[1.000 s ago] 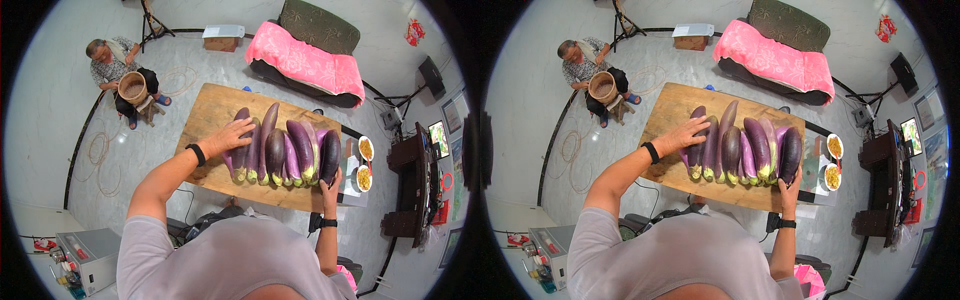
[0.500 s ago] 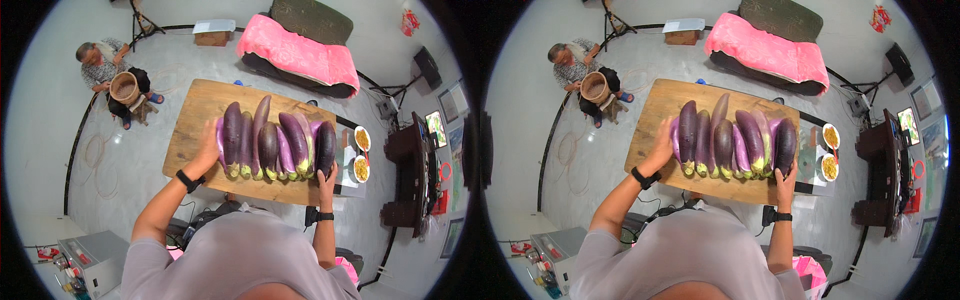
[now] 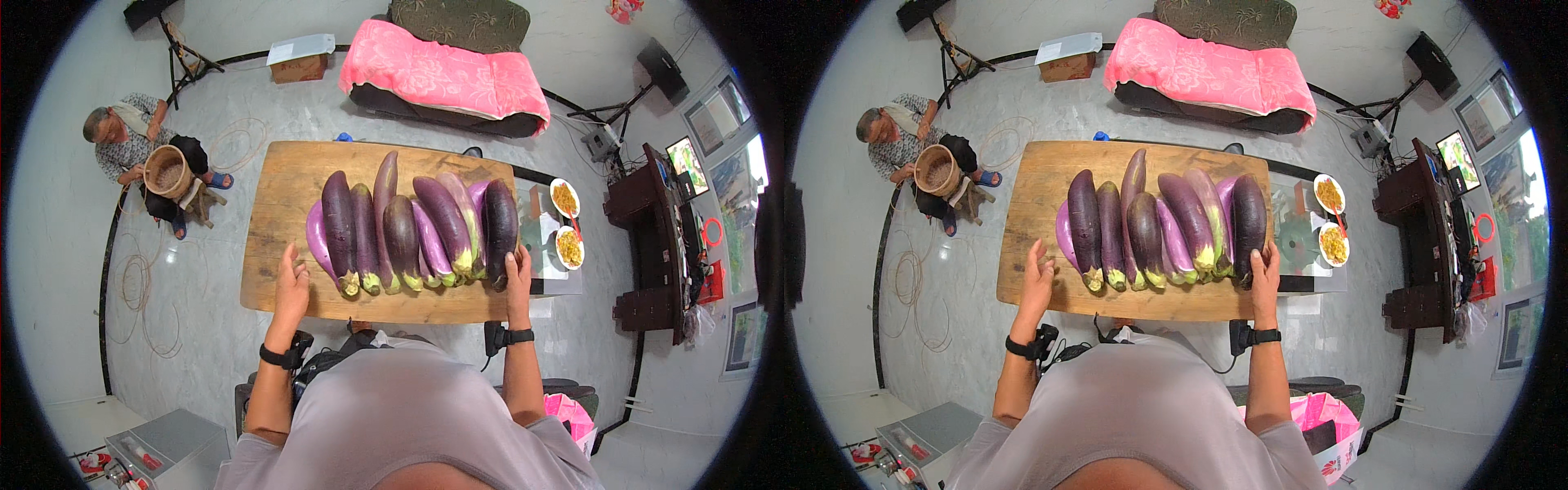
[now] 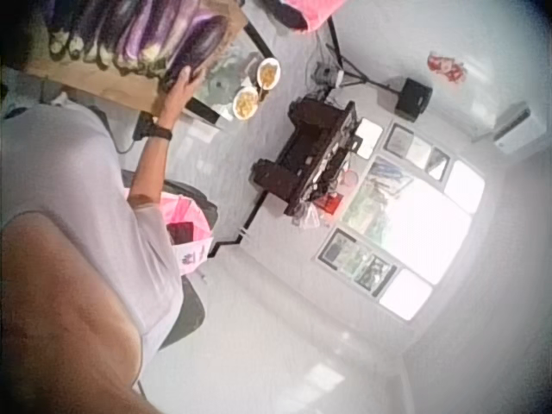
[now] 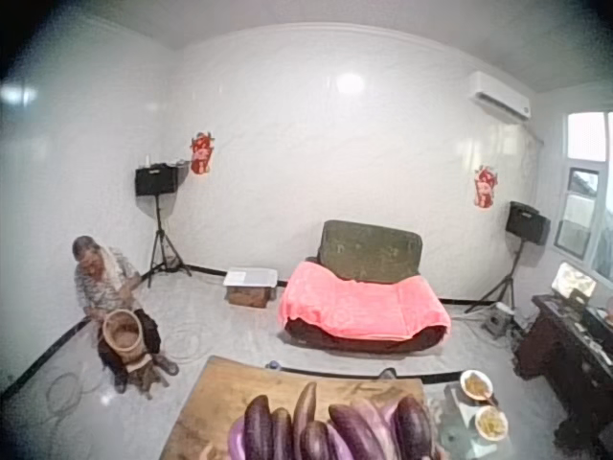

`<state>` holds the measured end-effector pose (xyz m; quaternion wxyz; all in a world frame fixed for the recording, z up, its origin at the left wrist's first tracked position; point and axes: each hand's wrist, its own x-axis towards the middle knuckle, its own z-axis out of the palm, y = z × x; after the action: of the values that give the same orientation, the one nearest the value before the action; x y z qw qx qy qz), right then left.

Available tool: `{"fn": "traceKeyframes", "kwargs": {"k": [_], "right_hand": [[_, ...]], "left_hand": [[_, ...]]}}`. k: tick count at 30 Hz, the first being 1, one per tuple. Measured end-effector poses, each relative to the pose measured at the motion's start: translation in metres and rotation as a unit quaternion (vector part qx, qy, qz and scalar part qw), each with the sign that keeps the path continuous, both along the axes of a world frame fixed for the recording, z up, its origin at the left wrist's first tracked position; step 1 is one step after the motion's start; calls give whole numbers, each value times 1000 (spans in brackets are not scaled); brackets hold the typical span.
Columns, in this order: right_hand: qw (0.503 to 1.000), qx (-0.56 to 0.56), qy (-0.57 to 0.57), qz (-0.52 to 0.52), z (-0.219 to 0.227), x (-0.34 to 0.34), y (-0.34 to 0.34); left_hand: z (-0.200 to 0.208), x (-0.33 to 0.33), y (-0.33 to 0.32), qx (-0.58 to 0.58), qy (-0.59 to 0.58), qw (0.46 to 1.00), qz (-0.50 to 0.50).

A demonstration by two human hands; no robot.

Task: The person is inspecting and sorting a variety of eggplants on a wooden table.

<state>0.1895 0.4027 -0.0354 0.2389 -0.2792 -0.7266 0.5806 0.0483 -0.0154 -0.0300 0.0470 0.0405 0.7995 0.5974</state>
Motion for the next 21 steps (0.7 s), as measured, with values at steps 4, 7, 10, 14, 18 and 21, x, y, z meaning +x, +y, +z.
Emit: {"fn": "traceKeyframes", "kwargs": {"k": [4,7,10,14,18,21], "right_hand": [[992,46,-115,-32,22,-19,-6],[976,175,-124,-39,23,-28,-6],[985,134,-99,-46,25,-33,-11],[996,52,-55,-48,23,-32,-11],[995,76,-24,-54,37,-27,-7],[996,84,-14,-16,77,-26,-24]], "left_hand": [[12,7,-12,-60,19,997,-38],[20,9,-15,-89,32,994,-61],[36,14,-10,-82,17,996,-45],[52,19,-12,-54,-14,998,-9],[60,21,-14,9,-32,999,22],[68,21,-12,106,-70,991,43]]}}
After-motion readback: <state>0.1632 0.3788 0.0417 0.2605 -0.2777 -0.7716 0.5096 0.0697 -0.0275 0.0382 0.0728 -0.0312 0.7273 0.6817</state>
